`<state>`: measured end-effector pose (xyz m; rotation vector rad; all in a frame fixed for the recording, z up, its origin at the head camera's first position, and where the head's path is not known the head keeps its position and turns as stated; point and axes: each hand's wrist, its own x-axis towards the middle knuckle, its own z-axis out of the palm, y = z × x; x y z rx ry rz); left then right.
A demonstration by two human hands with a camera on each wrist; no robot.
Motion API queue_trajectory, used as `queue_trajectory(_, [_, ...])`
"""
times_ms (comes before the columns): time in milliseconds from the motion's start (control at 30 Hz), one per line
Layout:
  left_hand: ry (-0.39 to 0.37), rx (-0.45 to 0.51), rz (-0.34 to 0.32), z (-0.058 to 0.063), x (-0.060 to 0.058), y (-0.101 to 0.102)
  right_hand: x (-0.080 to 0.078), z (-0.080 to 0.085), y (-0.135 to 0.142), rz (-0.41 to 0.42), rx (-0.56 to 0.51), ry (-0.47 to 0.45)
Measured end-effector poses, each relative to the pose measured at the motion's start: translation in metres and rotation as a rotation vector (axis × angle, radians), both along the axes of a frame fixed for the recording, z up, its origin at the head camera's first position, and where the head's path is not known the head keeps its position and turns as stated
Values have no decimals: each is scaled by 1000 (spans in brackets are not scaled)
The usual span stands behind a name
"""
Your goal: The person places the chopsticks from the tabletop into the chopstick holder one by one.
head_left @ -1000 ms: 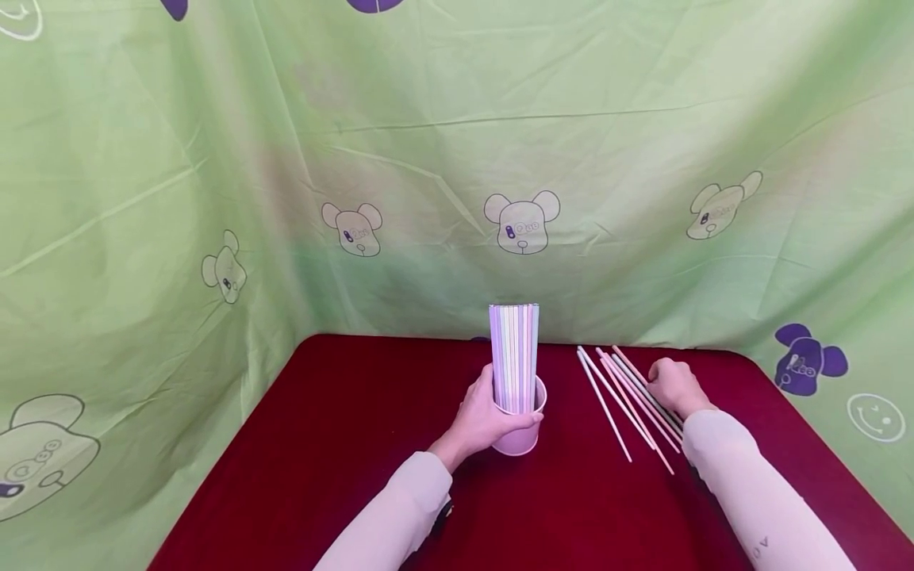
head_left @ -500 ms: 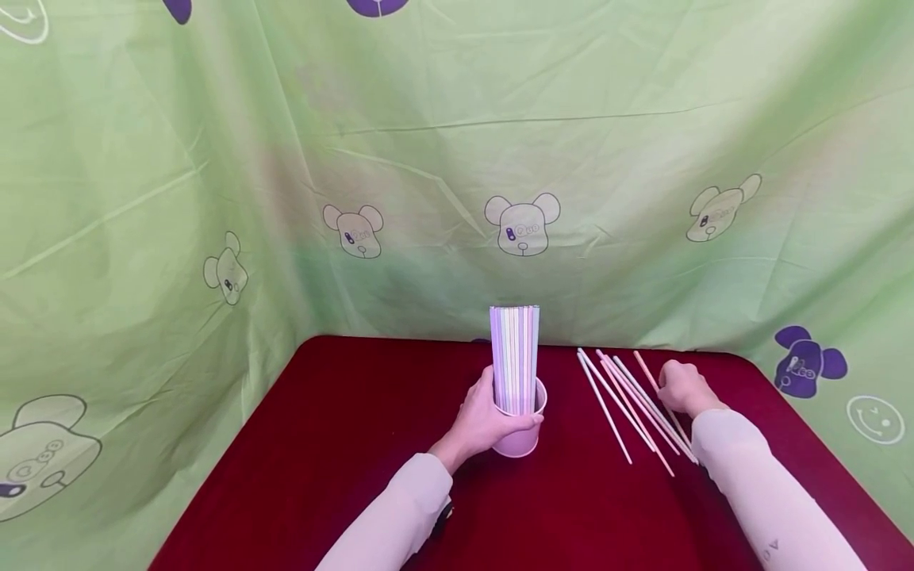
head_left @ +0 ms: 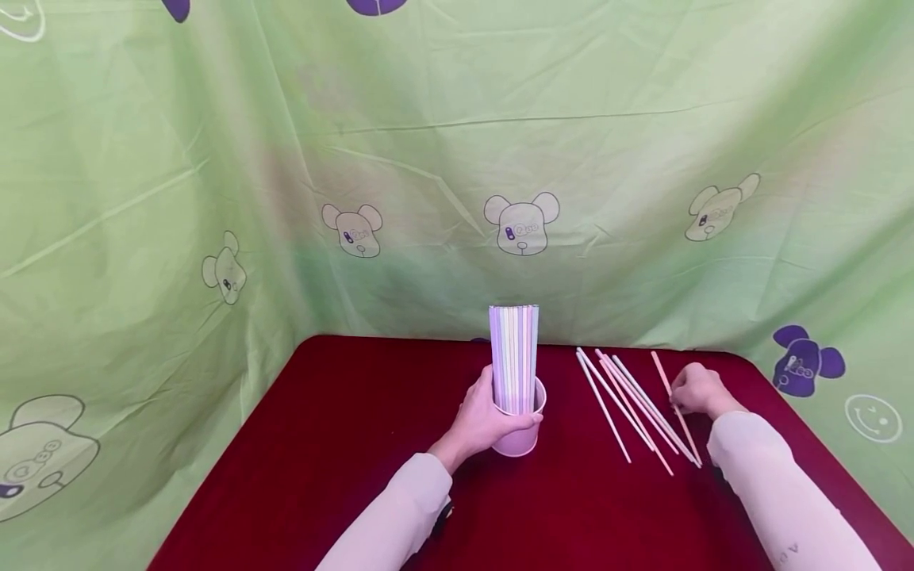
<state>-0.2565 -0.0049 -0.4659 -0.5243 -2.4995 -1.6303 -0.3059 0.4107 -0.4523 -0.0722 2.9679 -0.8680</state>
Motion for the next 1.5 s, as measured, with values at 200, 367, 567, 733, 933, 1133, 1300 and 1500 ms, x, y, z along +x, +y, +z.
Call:
queue_trajectory(200, [-5, 0, -3, -1, 0, 0, 4, 1, 5, -53, -214, -30])
queue_trajectory(367, [6, 9, -5, 1, 1, -1, 9, 15, 1, -43, -344, 12])
queue_trajectory(567, [6, 14, -2, 2, 2, -2, 9, 31, -10, -23, -461, 101])
queue_trajectory(733, [5, 10, -1, 0, 1, -1, 10, 48, -27, -15, -525, 204])
queue_trajectory(933, [7, 11, -3, -2, 0, -1, 16, 77, -63, 16, -684, 293])
queue_trajectory(1133, [16, 7, 3, -1, 0, -1, 22, 100, -107, 113, -934, 336])
queue_trajectory(1300, [16, 5, 10, -1, -1, -1, 28, 110, -144, 166, -940, 395])
queue_trajectory(1500, [9, 1, 11, -1, 0, 0, 34, 112, -177, 177, -884, 422])
